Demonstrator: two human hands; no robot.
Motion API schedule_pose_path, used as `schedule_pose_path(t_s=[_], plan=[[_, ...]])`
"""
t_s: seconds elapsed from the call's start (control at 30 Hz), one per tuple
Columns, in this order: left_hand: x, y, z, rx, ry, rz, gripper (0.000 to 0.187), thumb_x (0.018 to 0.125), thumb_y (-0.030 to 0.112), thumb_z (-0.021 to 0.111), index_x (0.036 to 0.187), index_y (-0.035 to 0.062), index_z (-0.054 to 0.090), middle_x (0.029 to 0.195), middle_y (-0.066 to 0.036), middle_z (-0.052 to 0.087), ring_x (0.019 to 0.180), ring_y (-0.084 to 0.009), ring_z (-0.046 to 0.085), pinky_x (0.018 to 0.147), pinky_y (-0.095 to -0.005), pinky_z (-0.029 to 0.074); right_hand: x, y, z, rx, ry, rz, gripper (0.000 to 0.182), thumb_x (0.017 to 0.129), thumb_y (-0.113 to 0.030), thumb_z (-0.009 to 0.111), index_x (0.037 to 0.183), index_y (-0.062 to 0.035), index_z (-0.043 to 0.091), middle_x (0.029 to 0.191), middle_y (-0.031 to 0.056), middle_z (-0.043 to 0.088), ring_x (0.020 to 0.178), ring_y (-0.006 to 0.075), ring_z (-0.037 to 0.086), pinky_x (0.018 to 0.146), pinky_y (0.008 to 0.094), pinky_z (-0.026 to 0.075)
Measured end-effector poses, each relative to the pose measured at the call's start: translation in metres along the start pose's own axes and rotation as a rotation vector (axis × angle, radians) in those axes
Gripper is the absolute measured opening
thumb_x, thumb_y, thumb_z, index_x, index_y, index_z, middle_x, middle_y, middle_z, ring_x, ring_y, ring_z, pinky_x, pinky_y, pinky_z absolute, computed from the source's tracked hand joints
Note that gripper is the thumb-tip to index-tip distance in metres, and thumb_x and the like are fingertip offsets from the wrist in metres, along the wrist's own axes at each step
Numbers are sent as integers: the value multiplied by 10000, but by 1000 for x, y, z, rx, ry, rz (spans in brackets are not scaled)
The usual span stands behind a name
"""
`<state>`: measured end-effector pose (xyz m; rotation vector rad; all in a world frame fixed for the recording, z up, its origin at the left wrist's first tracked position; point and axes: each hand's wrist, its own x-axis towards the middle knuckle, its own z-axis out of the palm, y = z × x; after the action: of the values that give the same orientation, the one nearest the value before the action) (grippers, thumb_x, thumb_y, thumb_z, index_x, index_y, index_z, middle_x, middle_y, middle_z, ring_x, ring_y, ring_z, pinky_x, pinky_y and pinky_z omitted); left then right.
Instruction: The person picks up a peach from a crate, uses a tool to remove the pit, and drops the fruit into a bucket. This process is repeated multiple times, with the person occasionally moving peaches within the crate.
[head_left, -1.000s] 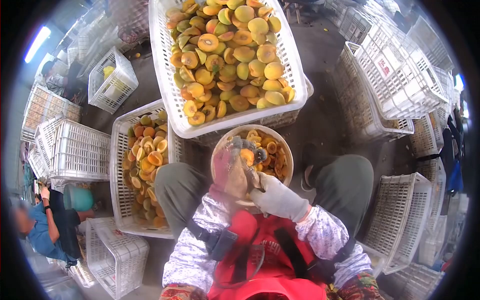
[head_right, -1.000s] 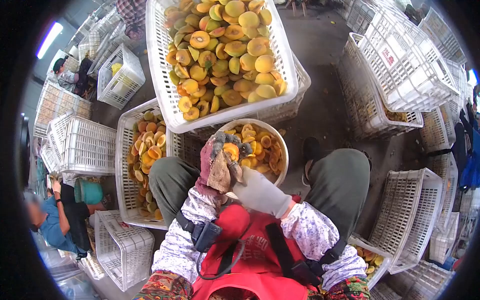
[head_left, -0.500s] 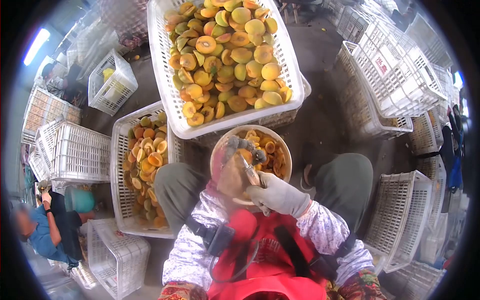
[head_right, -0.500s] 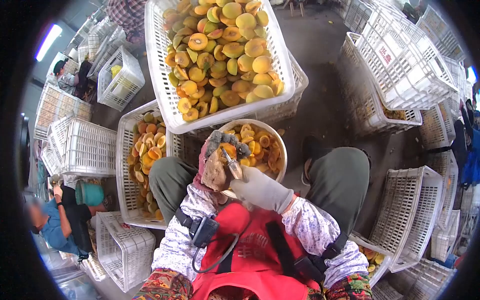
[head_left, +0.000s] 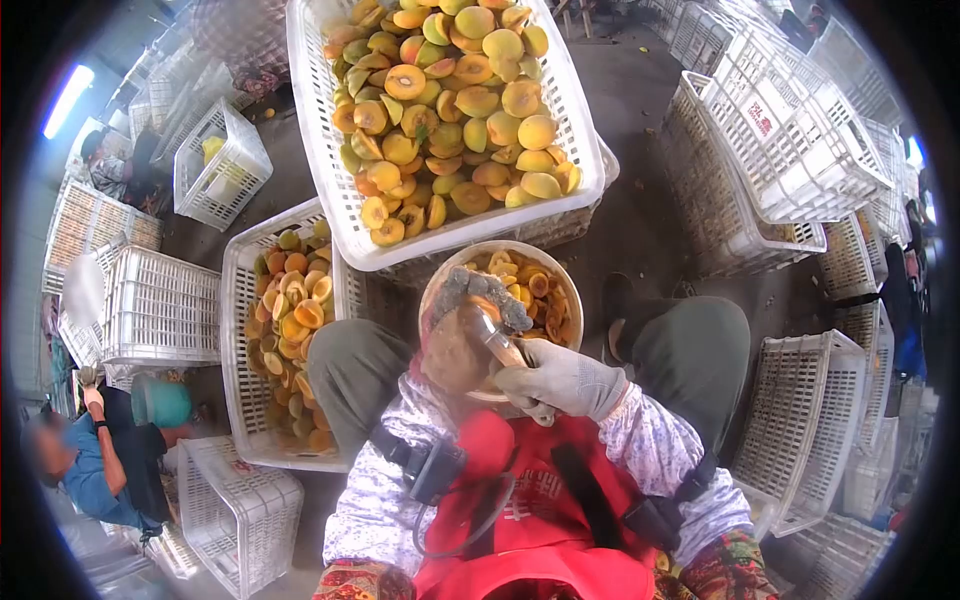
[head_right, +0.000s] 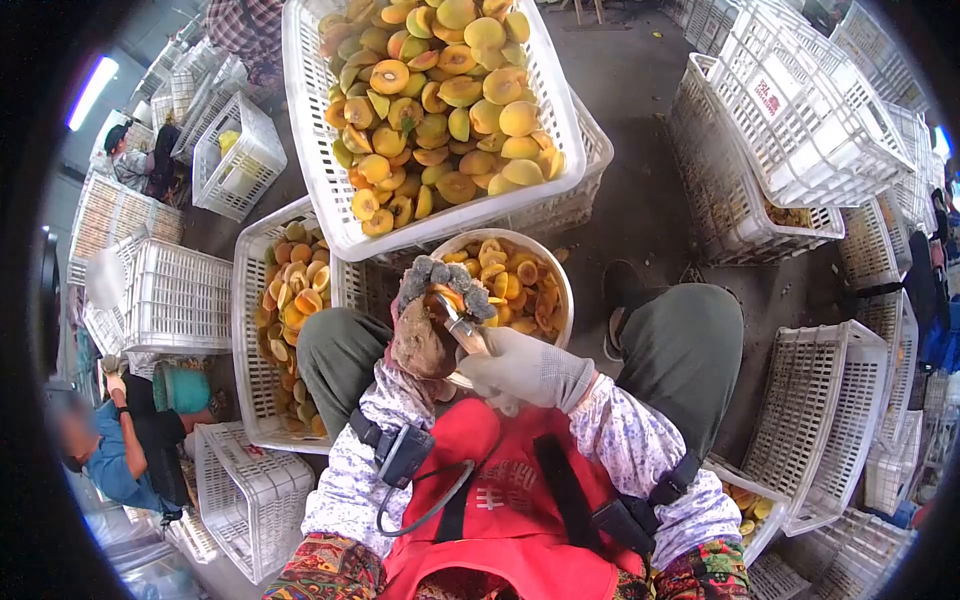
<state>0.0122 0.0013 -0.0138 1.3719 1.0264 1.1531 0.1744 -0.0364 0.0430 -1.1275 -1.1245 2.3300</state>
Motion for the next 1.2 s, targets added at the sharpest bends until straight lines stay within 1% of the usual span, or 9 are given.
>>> schedule_pose_path(t_s=[0.23,0.37,0.43,0.5,0.67,0.8,0.87,1.0,1.2], plan=[[2,13,0,-184,-206,-122,330,880,154,550,1187,38,589,1100,-111,643,1100,-294,579,1040,-428,381,1,11,0,73,3,10,180,913,-218,547,826,-65,510,619,-1,496,459,90,469,417,252,410],[31,-50,8,-877,568,-199,230,973,274,506,1046,85,614,834,-15,586,770,-137,586,696,-283,500,0,18,-3,-4,96,8,187,909,-218,558,861,-45,503,636,32,528,475,99,512,420,267,419],[34,-9,-17,-421,470,-232,298,957,312,559,913,22,606,817,-87,626,757,-212,625,720,-348,551,14,48,-13,-726,482,-382,204,901,-210,569,912,-17,505,650,113,582,531,212,610,477,354,476],[33,2,-26,-636,536,-73,300,958,298,561,964,4,620,855,-90,645,786,-220,637,750,-364,552,34,82,-30,-1220,653,-45,270,922,-260,502,1037,-16,509,777,215,662,773,399,660,678,469,518],[4,51,-132,236,655,360,241,959,147,559,1083,-52,614,1066,-113,643,880,-196,643,838,-302,531,29,71,-26,-1489,482,170,279,941,-252,425,1059,-24,533,825,181,706,773,343,703,654,478,530],[-23,37,-237,245,675,-14,327,914,137,570,1212,3,585,1143,-131,624,1063,-249,591,923,-366,474,22,63,-15,-1667,519,172,261,901,-250,469,1014,-31,555,719,163,687,671,333,691,565,458,523],[-45,14,-253,1488,536,-138,492,884,280,616,1309,50,521,1310,-186,520,1271,-331,443,1082,-461,318,22,69,-16,-1645,552,92,267,889,-261,489,1007,-32,558,704,156,682,657,336,687,560,457,522],[-65,-61,-233,1646,1,-340,570,837,375,632,1356,183,496,1452,-244,350,1354,-420,307,1133,-504,224,16,81,-26,-1572,594,6,338,866,-341,558,1014,-37,563,709,196,659,650,364,671,564,479,518],[-21,-58,-232,1459,247,-143,536,860,320,591,1335,89,500,1400,-254,413,1331,-409,358,1117,-525,244,19,52,-11,-1399,571,74,323,850,-304,599,1047,-52,553,711,207,638,643,387,653,567,484,515]])
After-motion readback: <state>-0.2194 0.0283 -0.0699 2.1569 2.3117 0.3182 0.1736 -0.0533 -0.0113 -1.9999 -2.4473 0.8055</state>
